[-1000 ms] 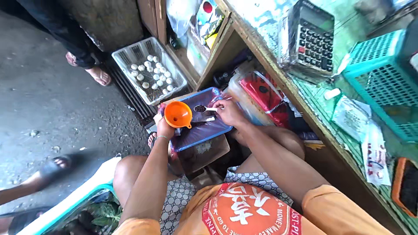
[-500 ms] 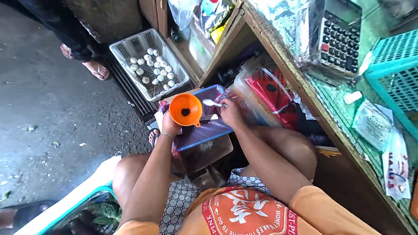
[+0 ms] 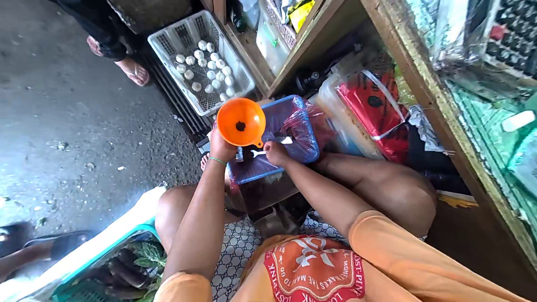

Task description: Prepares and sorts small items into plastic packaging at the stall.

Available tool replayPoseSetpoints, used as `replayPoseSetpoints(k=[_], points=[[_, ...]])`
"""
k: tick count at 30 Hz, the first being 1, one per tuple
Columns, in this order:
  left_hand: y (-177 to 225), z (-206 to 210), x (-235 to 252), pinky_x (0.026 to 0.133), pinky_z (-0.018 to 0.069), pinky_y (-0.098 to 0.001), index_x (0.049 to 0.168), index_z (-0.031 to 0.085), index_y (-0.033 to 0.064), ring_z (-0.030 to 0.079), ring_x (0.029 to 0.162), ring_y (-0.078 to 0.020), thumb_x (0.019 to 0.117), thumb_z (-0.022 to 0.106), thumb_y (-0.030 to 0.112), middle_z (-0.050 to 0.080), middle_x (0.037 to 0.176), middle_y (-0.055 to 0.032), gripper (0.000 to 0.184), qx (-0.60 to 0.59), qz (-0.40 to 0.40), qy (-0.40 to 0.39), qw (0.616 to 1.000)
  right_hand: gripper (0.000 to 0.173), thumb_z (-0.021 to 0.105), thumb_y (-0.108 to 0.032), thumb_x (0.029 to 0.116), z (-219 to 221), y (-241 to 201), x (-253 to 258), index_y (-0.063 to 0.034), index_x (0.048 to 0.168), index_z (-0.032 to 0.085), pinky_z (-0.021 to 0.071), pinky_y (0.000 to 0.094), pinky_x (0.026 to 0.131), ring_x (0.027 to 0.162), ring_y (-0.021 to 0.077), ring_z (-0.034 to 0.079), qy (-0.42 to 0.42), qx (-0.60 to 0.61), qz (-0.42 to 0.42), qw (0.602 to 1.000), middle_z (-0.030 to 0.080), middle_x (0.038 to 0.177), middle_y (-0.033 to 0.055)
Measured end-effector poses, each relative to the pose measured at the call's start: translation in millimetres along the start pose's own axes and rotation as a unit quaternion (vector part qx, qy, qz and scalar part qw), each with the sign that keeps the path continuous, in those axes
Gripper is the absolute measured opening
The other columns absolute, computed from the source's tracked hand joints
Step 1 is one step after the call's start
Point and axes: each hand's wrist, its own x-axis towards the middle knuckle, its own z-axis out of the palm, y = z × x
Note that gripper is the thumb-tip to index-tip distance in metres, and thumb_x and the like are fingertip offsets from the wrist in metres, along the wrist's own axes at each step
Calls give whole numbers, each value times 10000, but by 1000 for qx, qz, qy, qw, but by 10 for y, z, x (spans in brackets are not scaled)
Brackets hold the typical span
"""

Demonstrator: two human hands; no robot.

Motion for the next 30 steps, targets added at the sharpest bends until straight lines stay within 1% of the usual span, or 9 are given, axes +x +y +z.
replayPoseSetpoints(k=[6, 12, 16, 19, 21, 23, 26, 28, 30], points=[[-101, -88, -26, 947, 514, -617, 1124, 668, -50, 688, 1045, -391, 770, 831, 66, 707, 1075, -247, 406, 102, -85, -30, 991, 188, 622, -90, 972, -613, 64, -380, -35, 1130, 709, 547, 588, 898, 985, 349, 687, 79, 79, -41, 993, 711, 1047, 189], [-178, -69, -78, 961, 500, -654, 1157, 674, -20, 673, 1084, -422, 792, 834, 124, 702, 1117, -248, 423, 140, -144, -67, 977, 113, 621, -87, 979, -1301, -139, -980, -67, 1059, 699, 563, 506, 772, 816, 260, 673, 171, 92, -78, 978, 696, 908, 122], [-68, 86, -106, 1016, 496, -606, 1196, 665, -21, 662, 1131, -380, 808, 799, 106, 696, 1156, -231, 430, 96, -100, -93, 986, 114, 636, -83, 974, -1418, -490, -1271, -90, 1058, 712, 583, 523, 816, 904, 259, 699, 251, 22, -146, 957, 717, 988, 100], [93, 159, -99, 1010, 504, -590, 1201, 660, -21, 668, 1122, -359, 819, 788, 94, 701, 1149, -220, 419, 71, -67, -99, 990, 159, 625, -25, 930, -1230, -641, -1233, -95, 1016, 738, 579, 485, 850, 989, 273, 673, 357, -93, -257, 893, 687, 1009, 95], [112, 146, -93, 1014, 502, -592, 1210, 663, -7, 667, 1129, -353, 812, 799, 98, 701, 1165, -211, 433, 72, -60, -93, 991, 172, 604, -18, 941, -1184, -650, -1164, -91, 1017, 740, 572, 481, 856, 1003, 283, 666, 385, -92, -281, 874, 680, 1018, 105], [71, 120, -69, 1014, 499, -604, 1204, 676, 11, 662, 1140, -353, 803, 810, 105, 695, 1187, -202, 433, 74, -73, -86, 991, 164, 609, -18, 950, -1265, -625, -1168, -62, 1051, 731, 574, 498, 899, 1042, 300, 667, 395, -60, -258, 880, 684, 1080, 134], [67, 62, -38, 1018, 500, -578, 1232, 659, 20, 658, 1145, -334, 807, 801, 85, 692, 1198, -193, 453, 51, -86, -62, 993, 158, 605, -70, 979, -1343, -471, -1100, -50, 1107, 695, 570, 524, 916, 1079, 300, 674, 384, -7, -141, 913, 681, 1172, 147], [80, 40, -13, 1007, 506, -565, 1210, 655, -2, 666, 1117, -329, 777, 811, 68, 698, 1156, -205, 465, 31, -65, -45, 996, 198, 577, -98, 996, -1212, -299, -939, -31, 1152, 679, 547, 570, 938, 1083, 347, 671, 312, 24, -52, 948, 680, 1173, 187], [183, 29, -8, 1007, 518, -529, 1211, 644, -24, 671, 1110, -299, 764, 812, 64, 701, 1143, -197, 485, -7, -43, -25, 999, 264, 543, -139, 1002, -906, -87, -737, -44, 1206, 681, 530, 554, 995, 1135, 335, 659, 226, 15, -12, 974, 679, 1205, 185]])
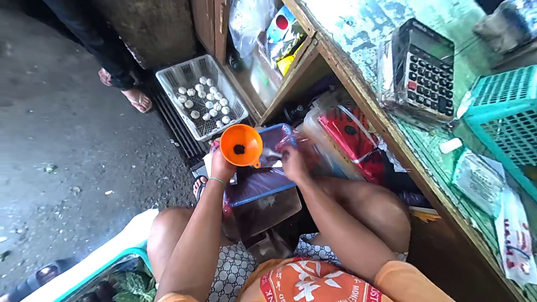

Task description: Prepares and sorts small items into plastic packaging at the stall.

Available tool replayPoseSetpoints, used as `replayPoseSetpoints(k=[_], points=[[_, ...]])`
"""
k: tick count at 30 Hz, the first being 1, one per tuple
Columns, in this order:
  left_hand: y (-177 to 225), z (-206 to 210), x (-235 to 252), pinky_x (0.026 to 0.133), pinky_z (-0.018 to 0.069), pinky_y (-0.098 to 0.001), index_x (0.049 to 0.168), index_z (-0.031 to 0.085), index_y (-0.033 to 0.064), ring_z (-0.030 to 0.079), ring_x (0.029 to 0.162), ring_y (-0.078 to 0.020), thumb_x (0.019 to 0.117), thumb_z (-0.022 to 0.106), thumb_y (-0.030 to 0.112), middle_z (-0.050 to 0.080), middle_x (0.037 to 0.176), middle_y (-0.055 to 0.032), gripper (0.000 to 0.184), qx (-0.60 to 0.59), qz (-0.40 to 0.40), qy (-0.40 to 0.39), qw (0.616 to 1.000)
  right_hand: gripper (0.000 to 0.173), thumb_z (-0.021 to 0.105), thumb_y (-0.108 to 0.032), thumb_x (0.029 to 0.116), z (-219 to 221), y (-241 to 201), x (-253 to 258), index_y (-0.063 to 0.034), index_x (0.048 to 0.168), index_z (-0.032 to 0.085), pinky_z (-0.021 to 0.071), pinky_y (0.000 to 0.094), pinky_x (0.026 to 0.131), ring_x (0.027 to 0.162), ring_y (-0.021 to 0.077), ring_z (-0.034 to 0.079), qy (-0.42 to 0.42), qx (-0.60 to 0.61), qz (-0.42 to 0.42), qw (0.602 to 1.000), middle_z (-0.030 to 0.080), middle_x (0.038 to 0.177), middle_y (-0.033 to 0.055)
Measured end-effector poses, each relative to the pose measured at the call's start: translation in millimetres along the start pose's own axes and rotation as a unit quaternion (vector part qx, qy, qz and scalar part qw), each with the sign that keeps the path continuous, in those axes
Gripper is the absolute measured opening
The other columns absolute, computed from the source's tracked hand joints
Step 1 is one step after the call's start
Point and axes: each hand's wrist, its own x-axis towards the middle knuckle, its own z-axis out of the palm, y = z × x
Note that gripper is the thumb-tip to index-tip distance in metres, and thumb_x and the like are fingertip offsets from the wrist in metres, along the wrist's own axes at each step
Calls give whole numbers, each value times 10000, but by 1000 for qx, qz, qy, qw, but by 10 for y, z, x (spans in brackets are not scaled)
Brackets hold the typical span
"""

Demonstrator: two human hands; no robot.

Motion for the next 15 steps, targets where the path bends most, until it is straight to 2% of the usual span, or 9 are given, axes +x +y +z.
replayPoseSetpoints(k=[2, 4, 5, 7, 8, 10, 11, 13, 15], points=[[186, 0, -7, 1008, 546, -422, 1262, 609, -9, 670, 1110, -182, 771, 803, 100, 701, 1158, -129, 539, -71, 3, 23, 997, 294, 561, -165, 983, 248, 90, -40, -89, 1239, 684, 495, 543, 1046, 1224, 320, 617, -47, -24, -5, 999, 664, 1274, 155], [388, -28, -73, 1010, 546, -364, 1276, 598, -23, 666, 1105, -133, 778, 804, 155, 701, 1159, -110, 567, -90, 22, 39, 995, 423, 646, -173, 924, 234, -2, -150, -123, 1343, 654, 432, 549, 1103, 1314, 327, 543, -54, -9, -30, 998, 628, 1354, 145], [499, -67, -136, 1013, 541, -367, 1249, 606, -52, 672, 1100, -145, 761, 817, 191, 708, 1142, -129, 584, -67, 60, 46, 995, 491, 666, -185, 921, 110, -118, -212, -120, 1404, 607, 460, 521, 1087, 1268, 305, 577, -62, 21, -48, 997, 646, 1312, 137], [794, -154, -295, 1021, 534, -386, 1190, 629, -78, 684, 1091, -178, 752, 832, 264, 720, 1102, -158, 592, -10, 137, 47, 989, 581, 660, -191, 950, -227, -346, -355, -52, 1488, 489, 555, 431, 948, 1018, 227, 679, -114, 151, -109, 976, 705, 1110, 116], [984, -183, -377, 1013, 539, -410, 1154, 653, -77, 695, 1077, -201, 771, 824, 261, 729, 1078, -170, 539, 12, 171, 44, 984, 566, 652, -190, 970, -375, -420, -436, 4, 1468, 467, 575, 396, 872, 913, 194, 684, -155, 223, -142, 952, 701, 1037, 115], [1386, -237, -503, 984, 559, -385, 1117, 681, -29, 702, 1029, -157, 835, 778, 213, 737, 1037, -113, 384, 8, 204, 35, 978, 334, 590, -178, 1011, -532, -470, -521, 40, 1264, 579, 587, 337, 723, 750, 144, 666, -227, 287, -202, 908, 685, 935, 93], [1575, -281, -547, 961, 574, -346, 1116, 678, -15, 702, 995, -113, 870, 756, 186, 736, 1021, -72, 327, -24, 203, 29, 979, 288, 556, -166, 1030, -600, -476, -546, 29, 1229, 628, 583, 332, 704, 730, 140, 662, -248, 286, -226, 898, 697, 939, 94], [1897, -383, -586, 929, 604, -351, 1163, 646, -37, 717, 981, -136, 929, 723, 134, 737, 1039, -75, 300, -107, 195, 26, 974, 262, 536, -186, 1045, -770, -464, -620, 10, 1129, 688, 580, 332, 717, 736, 134, 665, -246, 295, -232, 893, 714, 943, 86], [2164, -495, -619, 891, 613, -347, 1182, 611, -41, 713, 961, -147, 963, 684, 107, 724, 1035, -70, 275, -145, 206, 26, 967, 227, 562, -196, 1037, -962, -435, -792, -14, 1056, 696, 572, 281, 682, 718, 96, 661, -219, 359, -227, 879, 716, 898, 41]])
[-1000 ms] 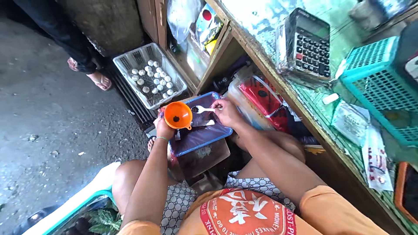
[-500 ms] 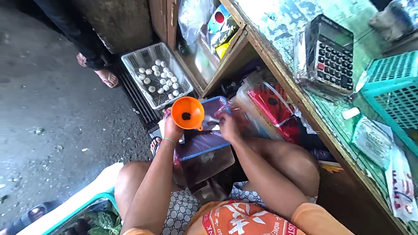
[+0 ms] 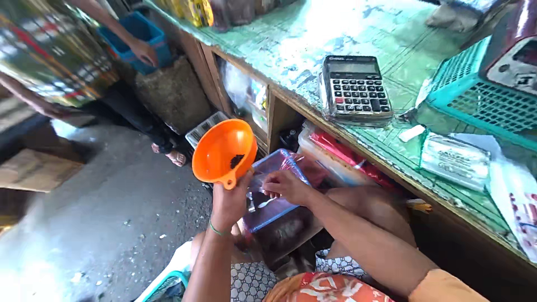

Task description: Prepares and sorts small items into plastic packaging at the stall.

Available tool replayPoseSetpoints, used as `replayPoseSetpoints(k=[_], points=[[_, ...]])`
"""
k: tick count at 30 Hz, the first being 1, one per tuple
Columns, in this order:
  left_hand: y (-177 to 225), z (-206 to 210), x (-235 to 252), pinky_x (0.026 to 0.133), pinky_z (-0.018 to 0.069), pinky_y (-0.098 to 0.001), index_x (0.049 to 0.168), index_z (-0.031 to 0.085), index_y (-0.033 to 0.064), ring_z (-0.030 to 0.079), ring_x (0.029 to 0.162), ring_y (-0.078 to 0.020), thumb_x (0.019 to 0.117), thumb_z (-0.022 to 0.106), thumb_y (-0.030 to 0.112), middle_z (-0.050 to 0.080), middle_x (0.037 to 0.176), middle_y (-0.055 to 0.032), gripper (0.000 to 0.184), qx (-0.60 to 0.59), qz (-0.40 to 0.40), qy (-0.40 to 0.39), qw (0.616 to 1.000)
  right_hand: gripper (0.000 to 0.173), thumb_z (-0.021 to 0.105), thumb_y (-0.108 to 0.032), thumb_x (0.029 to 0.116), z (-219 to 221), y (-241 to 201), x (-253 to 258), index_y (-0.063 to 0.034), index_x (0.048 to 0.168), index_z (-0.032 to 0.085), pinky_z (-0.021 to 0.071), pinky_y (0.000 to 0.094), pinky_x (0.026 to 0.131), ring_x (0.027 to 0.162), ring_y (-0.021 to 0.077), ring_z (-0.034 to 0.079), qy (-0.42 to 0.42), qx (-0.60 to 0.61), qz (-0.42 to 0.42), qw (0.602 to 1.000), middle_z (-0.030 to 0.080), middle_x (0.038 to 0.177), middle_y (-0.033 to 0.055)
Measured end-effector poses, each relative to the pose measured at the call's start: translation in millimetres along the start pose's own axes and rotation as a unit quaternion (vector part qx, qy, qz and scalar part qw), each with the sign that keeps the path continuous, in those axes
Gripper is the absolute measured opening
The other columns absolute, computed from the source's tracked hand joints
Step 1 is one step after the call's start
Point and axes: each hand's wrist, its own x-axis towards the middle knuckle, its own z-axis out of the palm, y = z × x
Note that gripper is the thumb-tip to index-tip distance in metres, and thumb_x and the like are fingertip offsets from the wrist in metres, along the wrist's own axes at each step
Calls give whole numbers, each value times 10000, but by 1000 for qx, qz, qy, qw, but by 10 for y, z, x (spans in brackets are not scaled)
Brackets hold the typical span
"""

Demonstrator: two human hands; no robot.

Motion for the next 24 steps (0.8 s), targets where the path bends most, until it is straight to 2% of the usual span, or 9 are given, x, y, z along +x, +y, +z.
replayPoseSetpoints(k=[4, 7, 10, 13, 15, 18, 20, 21, 24], points=[[450, 20, 41, 849, 606, -312, 1148, 613, -46, 704, 908, -124, 976, 616, 62, 720, 999, -57, 204, 4, 25, 16, 1000, 257, 489, -182, 1068, 32, -193, -368, -22, 1088, 691, 582, 273, 740, 784, 87, 675, 31, 39, -69, 996, 712, 939, 30], [734, 124, 85, 824, 605, -289, 1145, 603, -28, 700, 890, -106, 963, 615, 24, 718, 993, -31, 190, 15, 58, 37, 998, 288, 460, -208, 1071, 57, -342, -613, -37, 1031, 688, 579, 259, 734, 777, 67, 656, 88, 35, -160, 983, 684, 894, 10], [844, 278, -4, 824, 605, -297, 1145, 600, -16, 696, 885, -102, 950, 642, 22, 714, 981, -19, 203, 24, 42, 20, 999, 320, 435, -204, 1082, 121, -197, -602, -10, 1051, 687, 566, 297, 775, 798, 102, 650, 92, -1, -140, 986, 673, 903, 56], [924, 399, 52, 839, 609, -297, 1130, 603, -13, 702, 899, -100, 939, 646, 2, 719, 988, -12, 196, 22, 61, 21, 998, 311, 456, -201, 1078, 72, -250, -646, -13, 1028, 699, 563, 273, 784, 816, 90, 647, 135, -8, -198, 971, 671, 900, 53], [963, 435, 32, 845, 609, -302, 1140, 591, -2, 704, 904, -98, 936, 653, 0, 719, 993, -1, 213, 26, 60, 20, 998, 324, 437, -198, 1077, 35, -174, -623, -6, 1040, 695, 553, 300, 809, 832, 113, 648, 132, -20, -180, 975, 676, 913, 67], [1011, 484, 103, 831, 613, -296, 1131, 598, 1, 704, 886, -98, 943, 641, 0, 718, 980, -2, 193, 27, 73, 18, 997, 323, 459, -210, 1073, 8, -252, -674, -10, 1001, 702, 554, 275, 783, 814, 100, 642, 172, -26, -222, 959, 668, 889, 60], [1045, 468, 91, 839, 613, -297, 1159, 597, 19, 703, 903, -90, 940, 655, 6, 718, 998, 8, 227, 42, 70, 16, 997, 339, 444, -224, 1075, 5, -207, -614, -16, 1032, 707, 556, 318, 804, 824, 119, 653, 150, -21, -187, 971, 685, 909, 69], [1030, 483, 76, 843, 609, -310, 1167, 591, 8, 699, 908, -102, 941, 651, 5, 712, 1001, -8, 235, 50, 63, 11, 997, 337, 440, -223, 1074, 22, -175, -611, -21, 1032, 706, 554, 309, 794, 811, 110, 649, 147, -12, -175, 973, 681, 901, 60], [1046, 511, 170, 836, 609, -302, 1150, 598, -6, 698, 900, -98, 944, 648, 8, 710, 988, -9, 212, 58, 75, 19, 995, 318, 459, -212, 1072, -7, -247, -614, -14, 1012, 702, 550, 280, 772, 796, 92, 634, 169, 7, -204, 964, 665, 881, 50]])
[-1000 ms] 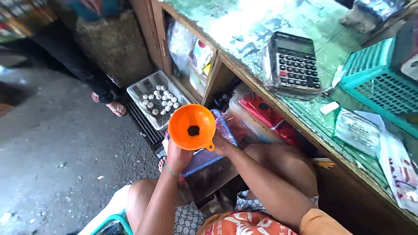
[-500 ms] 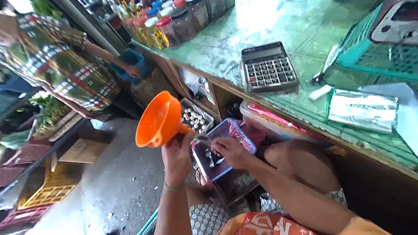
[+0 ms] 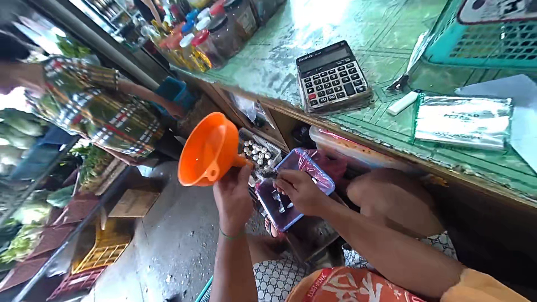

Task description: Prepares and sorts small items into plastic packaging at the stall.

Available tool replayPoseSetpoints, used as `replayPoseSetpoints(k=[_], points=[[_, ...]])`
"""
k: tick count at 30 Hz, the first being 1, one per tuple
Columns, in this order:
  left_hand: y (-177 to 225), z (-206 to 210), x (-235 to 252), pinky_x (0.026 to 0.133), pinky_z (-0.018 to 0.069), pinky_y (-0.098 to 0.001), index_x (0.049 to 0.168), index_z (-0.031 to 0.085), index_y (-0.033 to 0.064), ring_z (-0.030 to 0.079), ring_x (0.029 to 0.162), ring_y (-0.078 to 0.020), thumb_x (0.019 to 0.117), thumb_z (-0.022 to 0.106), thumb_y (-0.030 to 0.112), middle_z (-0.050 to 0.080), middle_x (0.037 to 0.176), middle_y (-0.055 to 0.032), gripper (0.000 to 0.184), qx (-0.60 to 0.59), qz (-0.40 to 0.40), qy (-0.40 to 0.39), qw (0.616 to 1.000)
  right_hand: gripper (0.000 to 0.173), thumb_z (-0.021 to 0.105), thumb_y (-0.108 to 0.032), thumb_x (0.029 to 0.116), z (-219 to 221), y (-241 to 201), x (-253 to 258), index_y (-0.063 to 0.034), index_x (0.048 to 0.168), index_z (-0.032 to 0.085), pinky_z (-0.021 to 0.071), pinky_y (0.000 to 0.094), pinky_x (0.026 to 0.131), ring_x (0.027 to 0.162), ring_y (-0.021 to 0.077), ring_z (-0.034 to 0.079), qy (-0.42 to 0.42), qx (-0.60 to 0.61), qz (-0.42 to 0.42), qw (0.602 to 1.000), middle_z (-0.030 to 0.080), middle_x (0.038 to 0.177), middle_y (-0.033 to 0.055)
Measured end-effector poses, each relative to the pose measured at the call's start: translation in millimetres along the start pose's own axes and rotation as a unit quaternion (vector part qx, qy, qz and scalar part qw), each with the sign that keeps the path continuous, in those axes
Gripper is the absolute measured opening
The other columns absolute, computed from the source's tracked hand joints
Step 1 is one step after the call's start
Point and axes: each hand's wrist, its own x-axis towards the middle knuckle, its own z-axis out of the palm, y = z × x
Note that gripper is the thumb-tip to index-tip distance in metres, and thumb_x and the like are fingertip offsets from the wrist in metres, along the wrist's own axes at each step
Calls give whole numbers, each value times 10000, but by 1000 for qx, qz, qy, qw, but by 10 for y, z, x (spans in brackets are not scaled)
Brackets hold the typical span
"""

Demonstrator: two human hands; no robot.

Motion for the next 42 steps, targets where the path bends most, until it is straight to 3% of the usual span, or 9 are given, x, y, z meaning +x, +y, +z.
replayPoseSetpoints(k=[2, 9, 17, 25, 26, 28, 30, 35, 42], points=[[-9, 31, -57, 845, 605, -312, 1161, 601, -3, 696, 912, -102, 944, 646, 9, 708, 1002, -12, 222, -1, -18, -7, 1000, 331, 437, -213, 1080, 1, 68, -25, -14, 1046, 700, 552, 302, 799, 817, 107, 645, -25, 1, 46, 999, 675, 901, 60], [-14, 136, -20, 808, 601, -300, 1143, 603, -2, 688, 864, -103, 944, 651, 4, 704, 970, -16, 205, -9, -11, -6, 1000, 315, 461, -231, 1071, -57, 76, 5, -30, 1001, 694, 560, 263, 713, 741, 74, 638, -13, 19, 31, 999, 666, 847, 29], [0, 144, -65, 826, 606, -313, 1157, 590, 19, 694, 881, -102, 950, 641, 7, 707, 982, -5, 214, -19, -3, -19, 1000, 331, 442, -227, 1076, -64, 163, 23, -19, 1058, 699, 562, 298, 761, 778, 102, 648, -7, 21, 63, 998, 677, 883, 48], [-16, 159, -14, 824, 608, -306, 1156, 600, 27, 697, 890, -101, 945, 669, 19, 710, 994, -3, 222, -20, 14, -7, 1000, 292, 465, -218, 1071, -138, 178, 98, -33, 1050, 691, 555, 263, 710, 725, 75, 638, -41, 33, 72, 996, 674, 848, 19], [-11, 138, -13, 823, 607, -297, 1157, 602, 49, 697, 895, -94, 944, 679, 20, 715, 1005, 10, 228, -32, 21, -4, 999, 274, 474, -223, 1072, -156, 197, 94, -31, 1109, 666, 559, 260, 685, 707, 78, 637, -52, 55, 68, 995, 669, 849, 21], [-60, 89, -64, 845, 602, -301, 1173, 616, 75, 696, 929, -106, 946, 682, 23, 719, 1043, 6, 243, -57, 27, 0, 998, 391, 506, -214, 1051, -219, 272, 95, -52, 1406, 531, 574, 296, 680, 718, 118, 652, -76, 94, 73, 990, 679, 922, 58], [-184, 69, -93, 876, 600, -309, 1190, 616, 53, 700, 974, -122, 947, 682, 18, 723, 1076, -15, 254, -69, 22, 9, 997, 516, 537, -180, 1021, -290, 280, 129, -96, 1521, 439, 569, 309, 668, 713, 138, 651, -35, 118, 78, 989, 687, 945, 80], [-545, 25, -288, 919, 598, -357, 1208, 586, -40, 699, 1009, -144, 939, 687, 27, 715, 1070, -56, 295, 10, -3, 13, 1000, 439, 574, -149, 1021, -387, 305, 149, -62, 1447, 518, 549, 317, 649, 668, 139, 612, 86, 101, 104, 986, 666, 863, 82], [-801, 58, -626, 943, 598, -356, 1174, 649, -52, 718, 997, -146, 939, 693, 45, 738, 1057, -90, 258, 76, -23, -17, 997, 307, 588, -146, 1023, -337, 327, 135, -54, 1313, 634, 574, 347, 709, 726, 157, 653, 44, 11, 127, 991, 689, 889, 77]])
